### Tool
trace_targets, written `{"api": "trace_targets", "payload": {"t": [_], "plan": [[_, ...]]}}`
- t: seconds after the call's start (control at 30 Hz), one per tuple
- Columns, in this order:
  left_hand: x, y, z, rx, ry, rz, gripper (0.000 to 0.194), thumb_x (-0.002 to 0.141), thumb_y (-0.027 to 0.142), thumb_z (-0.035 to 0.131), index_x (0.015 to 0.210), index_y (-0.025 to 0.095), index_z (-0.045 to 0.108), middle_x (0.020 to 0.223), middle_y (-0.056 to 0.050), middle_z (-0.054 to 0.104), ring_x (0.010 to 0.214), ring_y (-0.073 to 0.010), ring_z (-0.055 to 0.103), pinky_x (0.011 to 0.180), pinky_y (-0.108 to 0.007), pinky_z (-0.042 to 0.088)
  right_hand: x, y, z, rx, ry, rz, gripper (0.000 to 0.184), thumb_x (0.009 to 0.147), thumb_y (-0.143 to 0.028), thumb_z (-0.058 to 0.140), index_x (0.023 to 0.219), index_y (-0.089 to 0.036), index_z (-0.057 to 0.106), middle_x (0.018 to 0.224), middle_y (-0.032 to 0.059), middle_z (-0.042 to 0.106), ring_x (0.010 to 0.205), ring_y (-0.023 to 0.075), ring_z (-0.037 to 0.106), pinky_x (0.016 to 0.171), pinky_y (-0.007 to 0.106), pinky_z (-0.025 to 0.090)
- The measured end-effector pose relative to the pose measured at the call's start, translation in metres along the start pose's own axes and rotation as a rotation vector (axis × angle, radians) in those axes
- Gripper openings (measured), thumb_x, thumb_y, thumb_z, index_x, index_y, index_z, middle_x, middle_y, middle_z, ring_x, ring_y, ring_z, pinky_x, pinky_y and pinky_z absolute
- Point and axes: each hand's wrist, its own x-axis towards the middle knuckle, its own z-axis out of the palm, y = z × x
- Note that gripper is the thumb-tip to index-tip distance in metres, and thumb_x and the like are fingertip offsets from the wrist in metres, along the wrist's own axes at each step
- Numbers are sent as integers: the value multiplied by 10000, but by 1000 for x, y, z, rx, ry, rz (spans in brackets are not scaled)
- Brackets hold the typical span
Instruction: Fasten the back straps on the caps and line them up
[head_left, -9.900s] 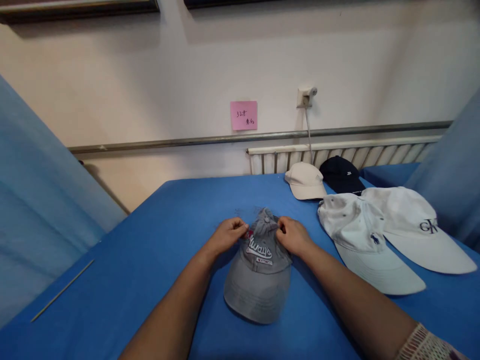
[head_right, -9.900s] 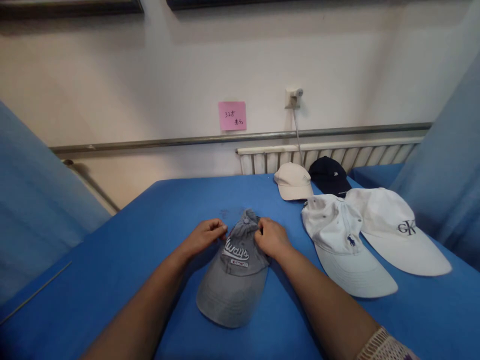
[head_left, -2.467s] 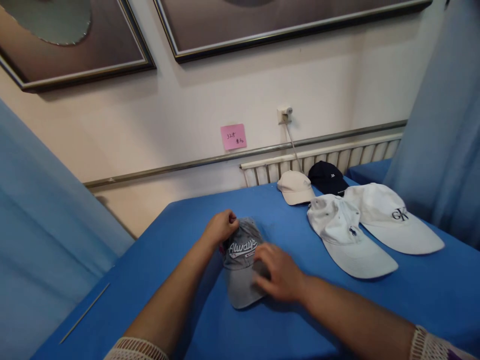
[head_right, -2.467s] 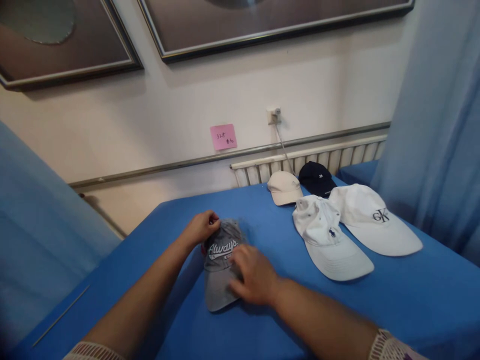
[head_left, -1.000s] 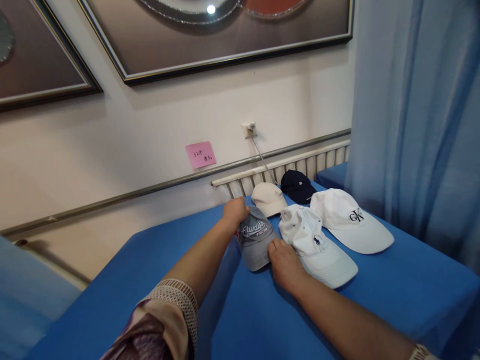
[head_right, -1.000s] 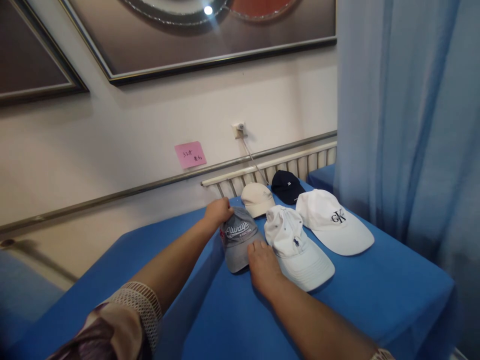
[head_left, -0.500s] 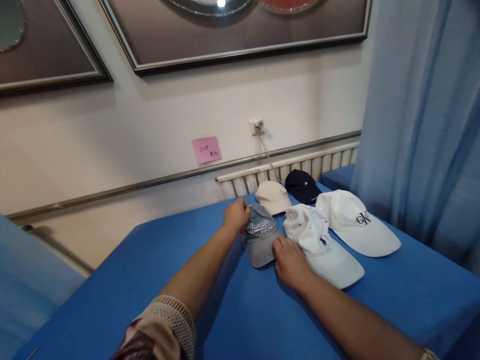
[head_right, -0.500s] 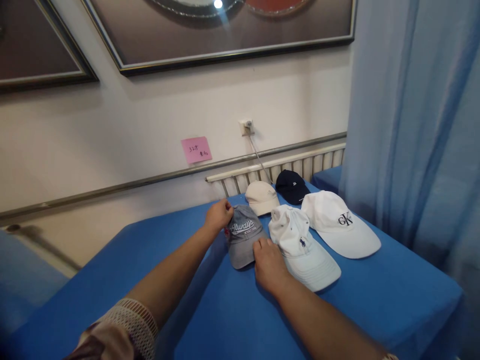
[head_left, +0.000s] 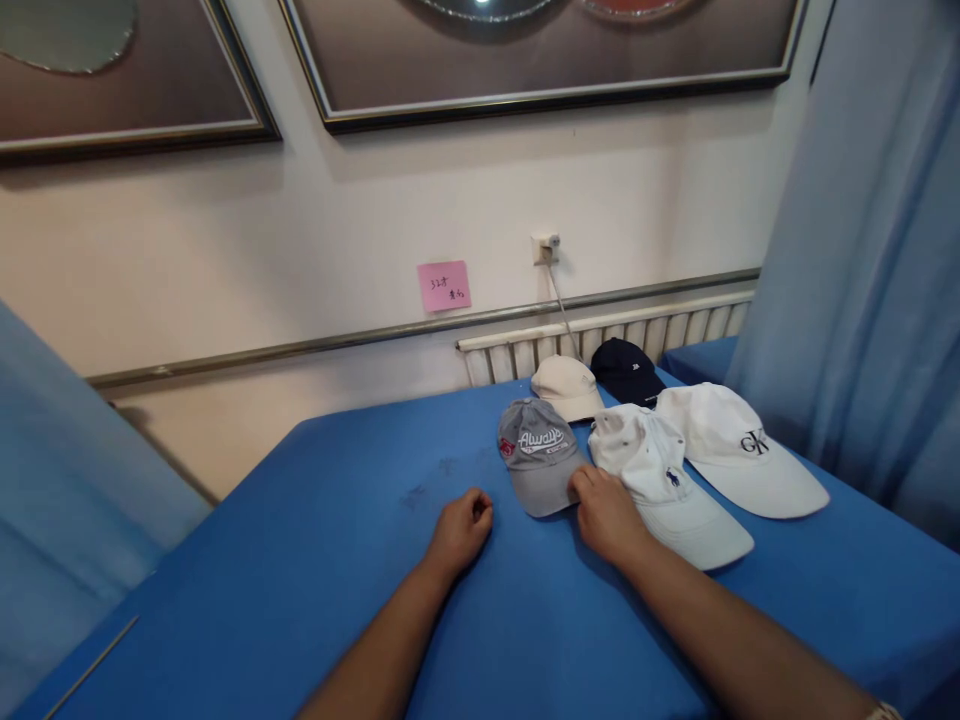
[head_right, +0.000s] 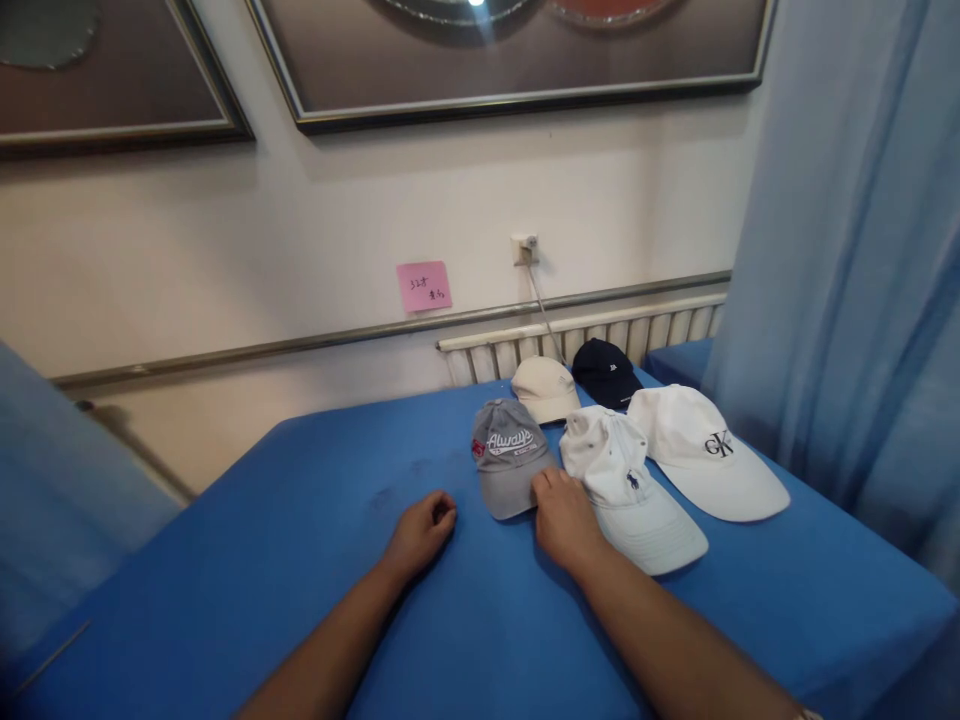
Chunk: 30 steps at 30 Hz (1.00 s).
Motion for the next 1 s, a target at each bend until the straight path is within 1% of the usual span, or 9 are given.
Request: {"api": "trace_targets", "payload": {"t": [0.1,0.23,0.4,0.53,0.63,0.77,0.87,0.93,1.0], "plan": [[0,2,-2,27,-30,50,132,813,207,486,861,193,608,817,-19,668,741,-154,599,663,-246,417,-4,-2,1,29,23,-62,250,728,-3,458,887,-163,566,912,73,588,906,210,505,809,315,337],[3,-1,-2,7,-58,30,148,815,212,497,890,188,622,850,-27,678,772,-158,608,684,-247,430,-7,-3,3,94,50,-142,276,711,19,432,862,-166,572,867,54,595,873,189,515,797,296,357],[1,-3,-4,-41,-90,30,231,833,233,488,1006,181,633,872,-34,687,769,-157,616,698,-249,439,-10,-5,3,204,84,-202,299,697,26,409,855,-166,575,839,58,612,858,195,542,790,305,400],[-4,0,-8,1,-138,42,320,845,290,489,1110,180,629,835,-40,688,754,-173,623,678,-262,430,-15,-8,7,273,104,-291,299,748,9,389,897,-162,584,859,74,636,860,204,577,798,326,446],[-9,1,-10,43,-162,42,385,844,328,494,1181,189,615,829,-50,690,769,-194,630,673,-275,428,-20,-11,13,319,109,-319,338,834,-53,380,1098,-159,563,937,88,665,863,205,618,797,340,486],[-8,3,-18,35,-187,23,450,804,315,550,1229,176,598,817,-56,688,778,-203,629,684,-275,433,-14,-17,15,412,127,-266,530,887,-110,362,1414,-141,307,963,86,688,818,197,655,774,352,522],[1,17,-34,-38,-61,-1,561,814,284,539,1355,150,481,786,-36,672,736,-175,611,670,-259,434,6,-25,1,504,246,-202,608,886,-124,376,1468,-154,203,973,76,694,808,191,660,762,351,531],[7,35,-53,-109,122,-13,651,832,276,527,1444,156,341,785,-14,654,701,-148,592,657,-246,433,24,-34,-15,605,375,-160,618,893,-144,393,1476,-177,191,988,70,692,796,177,656,759,340,534],[10,58,-74,-173,262,45,713,839,280,544,1481,187,247,749,18,629,651,-121,571,642,-230,431,42,-47,-34,729,514,-142,636,899,-170,418,1484,-186,170,990,70,691,747,163,645,716,322,540]]}}
